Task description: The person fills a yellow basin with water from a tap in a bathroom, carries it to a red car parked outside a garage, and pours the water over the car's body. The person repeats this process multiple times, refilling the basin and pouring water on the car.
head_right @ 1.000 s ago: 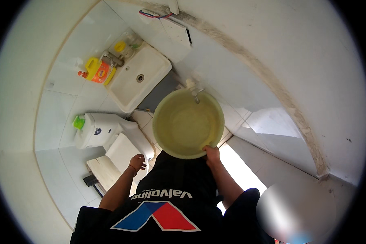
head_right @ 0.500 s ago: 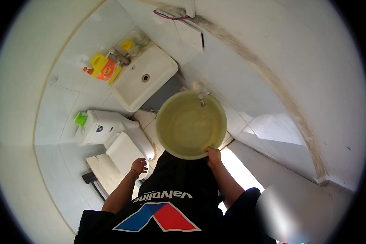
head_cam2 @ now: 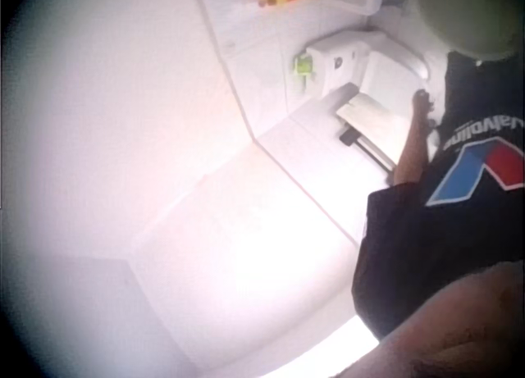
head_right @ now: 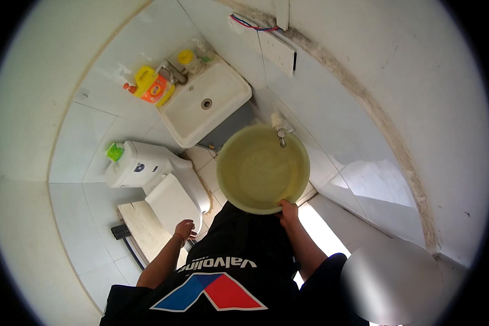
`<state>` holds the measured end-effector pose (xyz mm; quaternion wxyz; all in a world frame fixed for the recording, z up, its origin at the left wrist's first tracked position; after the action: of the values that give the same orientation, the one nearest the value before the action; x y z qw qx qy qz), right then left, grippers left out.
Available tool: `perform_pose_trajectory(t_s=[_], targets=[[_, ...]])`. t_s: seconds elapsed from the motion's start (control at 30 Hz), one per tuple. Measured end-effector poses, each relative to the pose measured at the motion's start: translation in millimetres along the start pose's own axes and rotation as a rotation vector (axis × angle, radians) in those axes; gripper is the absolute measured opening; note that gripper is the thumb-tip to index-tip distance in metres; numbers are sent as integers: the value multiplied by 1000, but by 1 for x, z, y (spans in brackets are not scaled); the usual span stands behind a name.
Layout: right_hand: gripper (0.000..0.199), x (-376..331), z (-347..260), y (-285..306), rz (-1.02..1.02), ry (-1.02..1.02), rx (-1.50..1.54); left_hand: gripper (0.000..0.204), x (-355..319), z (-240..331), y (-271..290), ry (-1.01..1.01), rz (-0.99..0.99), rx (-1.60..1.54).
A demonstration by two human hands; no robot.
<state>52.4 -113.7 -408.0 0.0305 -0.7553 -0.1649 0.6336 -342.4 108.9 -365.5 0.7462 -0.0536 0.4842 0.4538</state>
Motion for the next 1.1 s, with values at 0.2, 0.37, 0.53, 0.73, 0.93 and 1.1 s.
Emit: perform_pose_trajectory(t_s=[0.2,0.37,0.53,0.73,0.93,1.1], targets=[[44,-12,1,-4,-43,-20,39,42,-7,9,3,-11,-26,31],[36,-24,-6,-11,-3,57,17,39,1,21,6,-57,-23,14],[34,-28,-11,-13,8,70,3,41,5,39,7,-85,-41,35],[35,-22,-15,-17,1,61,23,41,14,55,5,-99,-60,60],[38,-14,-21,-18,-11,72,-33,42,15,40,7,-62,-48,21],[41,-8,-35,-16,-28,75,10,42,25,43,-3,-80,-41,26]])
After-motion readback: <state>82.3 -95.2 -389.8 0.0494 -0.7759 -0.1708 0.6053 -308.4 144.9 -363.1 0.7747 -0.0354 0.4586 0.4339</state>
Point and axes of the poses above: each hand's wrist, its own x-axis towards the middle knuckle, its own y-axis out of the back of the hand, z = x × y, the point moved 3 cm from there along x, towards the middle knuckle, and after that the axes turned 11 degrees about -y, right-handed, at the moved point
